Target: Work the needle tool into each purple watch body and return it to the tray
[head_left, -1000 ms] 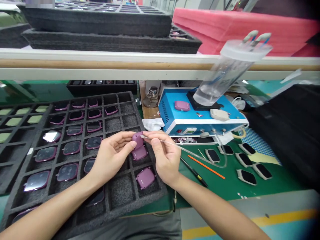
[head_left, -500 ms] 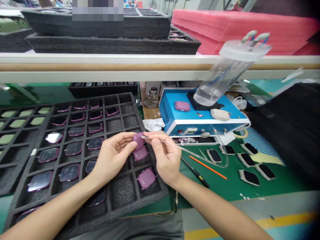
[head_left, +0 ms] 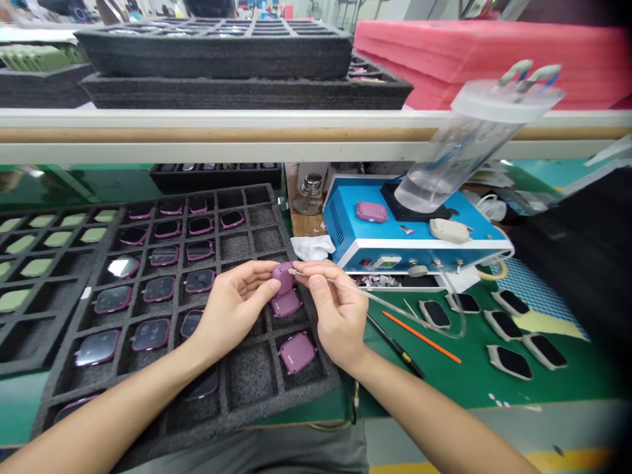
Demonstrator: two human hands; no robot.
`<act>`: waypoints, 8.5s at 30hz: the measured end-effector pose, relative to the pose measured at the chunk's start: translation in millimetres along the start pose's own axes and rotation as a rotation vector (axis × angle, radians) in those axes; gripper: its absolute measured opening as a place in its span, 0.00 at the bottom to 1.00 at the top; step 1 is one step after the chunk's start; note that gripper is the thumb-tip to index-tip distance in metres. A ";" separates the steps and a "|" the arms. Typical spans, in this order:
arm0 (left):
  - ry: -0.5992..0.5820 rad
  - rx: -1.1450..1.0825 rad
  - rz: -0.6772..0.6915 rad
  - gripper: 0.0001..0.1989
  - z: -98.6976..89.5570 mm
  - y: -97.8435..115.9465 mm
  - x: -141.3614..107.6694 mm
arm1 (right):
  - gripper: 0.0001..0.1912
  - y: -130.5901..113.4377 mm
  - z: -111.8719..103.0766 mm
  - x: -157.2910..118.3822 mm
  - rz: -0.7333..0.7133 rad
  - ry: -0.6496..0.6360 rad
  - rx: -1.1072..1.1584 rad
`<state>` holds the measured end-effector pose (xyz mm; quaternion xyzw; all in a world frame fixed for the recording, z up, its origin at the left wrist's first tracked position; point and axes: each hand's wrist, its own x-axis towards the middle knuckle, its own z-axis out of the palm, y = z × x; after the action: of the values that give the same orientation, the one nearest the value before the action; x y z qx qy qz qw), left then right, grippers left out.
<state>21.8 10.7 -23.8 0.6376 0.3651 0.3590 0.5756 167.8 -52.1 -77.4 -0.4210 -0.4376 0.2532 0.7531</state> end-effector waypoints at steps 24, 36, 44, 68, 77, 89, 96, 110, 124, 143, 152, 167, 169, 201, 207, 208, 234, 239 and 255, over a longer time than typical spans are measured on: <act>0.034 0.066 -0.046 0.18 -2.0 3.6 2.0 | 0.09 -0.9 1.0 2.6 -0.006 0.001 -0.024; 0.019 0.068 -0.045 0.18 -1.3 5.8 1.3 | 0.08 -0.4 0.3 2.2 -0.008 -0.009 -0.038; 0.026 0.069 -0.061 0.21 -1.1 6.2 0.8 | 0.09 0.1 -0.3 1.8 -0.006 -0.015 -0.030; 0.035 0.063 -0.044 0.18 3.2 12.4 0.2 | 0.08 -5.3 3.1 1.9 -0.029 0.010 -0.021; -0.022 0.482 0.090 0.14 -6.2 21.5 23.4 | 0.09 -4.4 -0.4 -1.6 -0.020 0.041 -0.017; 0.010 1.188 0.111 0.20 -42.1 13.0 111.4 | 0.08 -2.2 -2.2 -2.5 0.040 0.106 -0.050; -0.017 1.352 0.093 0.13 -75.4 11.2 125.9 | 0.09 -2.8 -0.7 -3.8 0.060 0.089 -0.031; 0.002 -0.091 -0.076 0.15 7.9 0.2 0.1 | 0.08 -4.9 -0.7 -6.3 -0.060 0.074 -0.027; -0.014 -0.195 -0.070 0.14 5.5 -3.8 -0.5 | 0.08 -2.6 -3.1 -7.9 -0.037 0.077 -0.087; -0.029 -0.188 -0.057 0.14 5.5 -5.2 -0.1 | 0.07 -3.2 -2.0 -7.8 -0.037 0.080 -0.087; -0.028 -0.185 -0.057 0.14 4.6 -3.8 -1.0 | 0.07 -5.0 -1.2 -7.7 -0.019 0.080 -0.090; -0.023 -0.183 -0.052 0.16 4.8 -2.6 -0.7 | 0.08 -3.5 -2.3 -7.9 -0.001 0.056 -0.079; -0.023 -0.178 -0.050 0.16 4.6 -2.2 -0.6 | 0.08 -3.3 -2.3 -7.5 -0.002 0.054 -0.075; 0.036 -0.018 -0.070 0.20 1.4 7.9 2.8 | 0.09 -2.8 0.9 1.6 -0.050 0.017 -0.050; 0.034 -0.021 -0.057 0.18 1.5 6.8 3.5 | 0.09 -1.6 0.5 1.7 -0.053 0.015 -0.043; 0.033 -0.022 -0.056 0.18 1.6 6.7 3.6 | 0.09 -1.5 0.3 1.7 -0.052 0.014 -0.039; 0.029 -0.022 -0.045 0.18 0.7 4.6 3.1 | 0.09 -3.5 1.3 0.8 -0.027 0.013 -0.001; 0.014 -0.041 -0.043 0.18 1.1 3.2 2.4 | 0.09 -2.9 1.5 0.2 -0.017 0.019 0.009; 0.022 -0.020 -0.027 0.16 -0.3 4.8 3.7 | 0.09 -2.2 0.6 0.7 -0.015 0.003 0.014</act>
<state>23.6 13.8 -18.9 0.6227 0.3764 0.3619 0.5828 167.7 -52.6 -75.0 -0.4125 -0.4380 0.2499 0.7586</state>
